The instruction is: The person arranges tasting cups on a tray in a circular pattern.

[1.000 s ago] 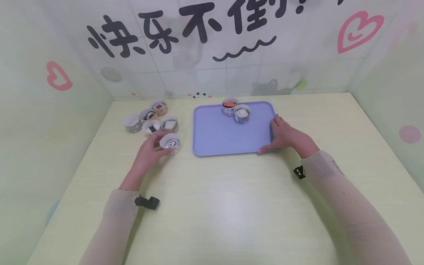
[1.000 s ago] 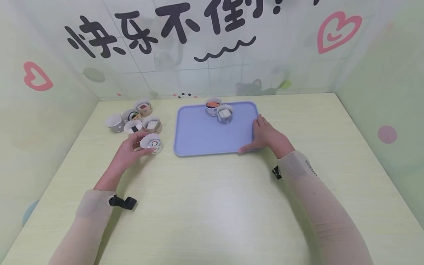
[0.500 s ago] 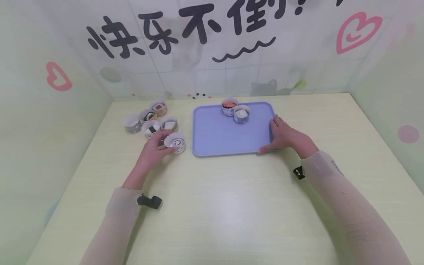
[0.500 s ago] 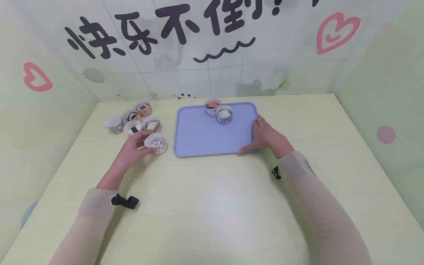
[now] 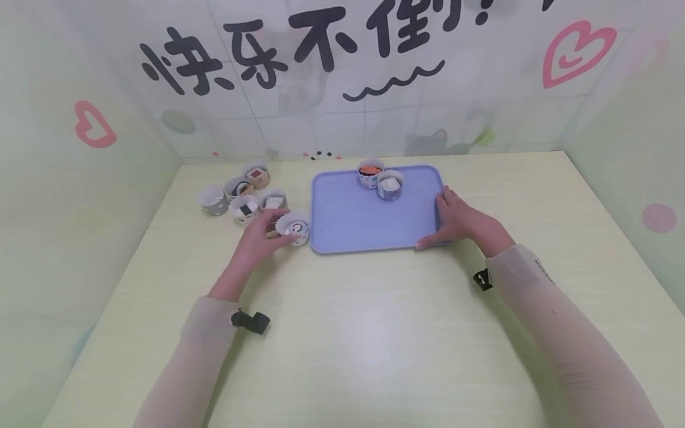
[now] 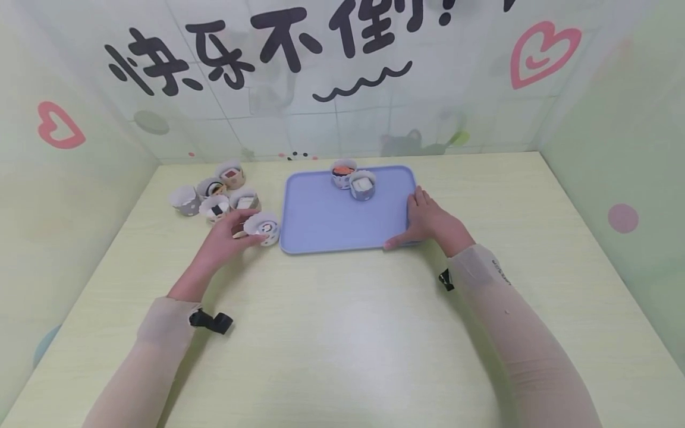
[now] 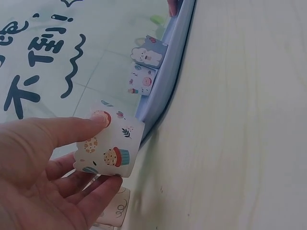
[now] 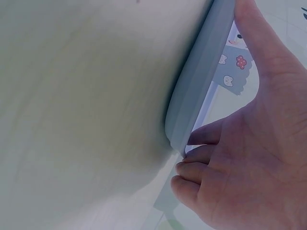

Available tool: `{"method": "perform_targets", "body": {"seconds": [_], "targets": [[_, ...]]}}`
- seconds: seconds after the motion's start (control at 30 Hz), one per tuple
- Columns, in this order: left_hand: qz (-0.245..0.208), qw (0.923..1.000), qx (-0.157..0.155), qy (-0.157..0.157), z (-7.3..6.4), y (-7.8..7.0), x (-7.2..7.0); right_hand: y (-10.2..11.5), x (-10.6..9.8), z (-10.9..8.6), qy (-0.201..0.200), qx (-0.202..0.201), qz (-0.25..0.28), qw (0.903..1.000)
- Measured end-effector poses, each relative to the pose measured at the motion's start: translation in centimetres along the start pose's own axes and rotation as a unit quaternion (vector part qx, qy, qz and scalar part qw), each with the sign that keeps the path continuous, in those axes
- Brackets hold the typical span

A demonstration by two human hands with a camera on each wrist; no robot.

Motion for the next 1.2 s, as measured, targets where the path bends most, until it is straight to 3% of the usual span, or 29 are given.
{"method": "perform_targets", "body": {"seconds": [0.17, 0.47, 1.2], "targets": [[0.001, 0.9999, -0.011, 0.001, 0.0, -0.2, -0.1, 0.0, 0.0, 0.0, 0.0, 0.001, -0.002, 1.0], [0.013, 0.9999, 0.0, 0.004, 0.4, -1.4, 0.0, 0.0, 0.1, 0.1, 0.001, 0.002, -0.003, 1.0], [-0.017, 0.9989, 0.028, 0.032, 2.1, -3.7, 3.5, 0.0, 0.1, 0.2, 0.001, 0.003, -0.011, 0.9999]]}}
Point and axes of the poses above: each hand's wrist, its own z-axis towards the middle knuckle, its own x-axis out of the palm, y = z × x, the point moved 7 cm from there along z, towards the middle knuckle, and after that the axes turned 6 degrees about -z, right-handed, at the moved point
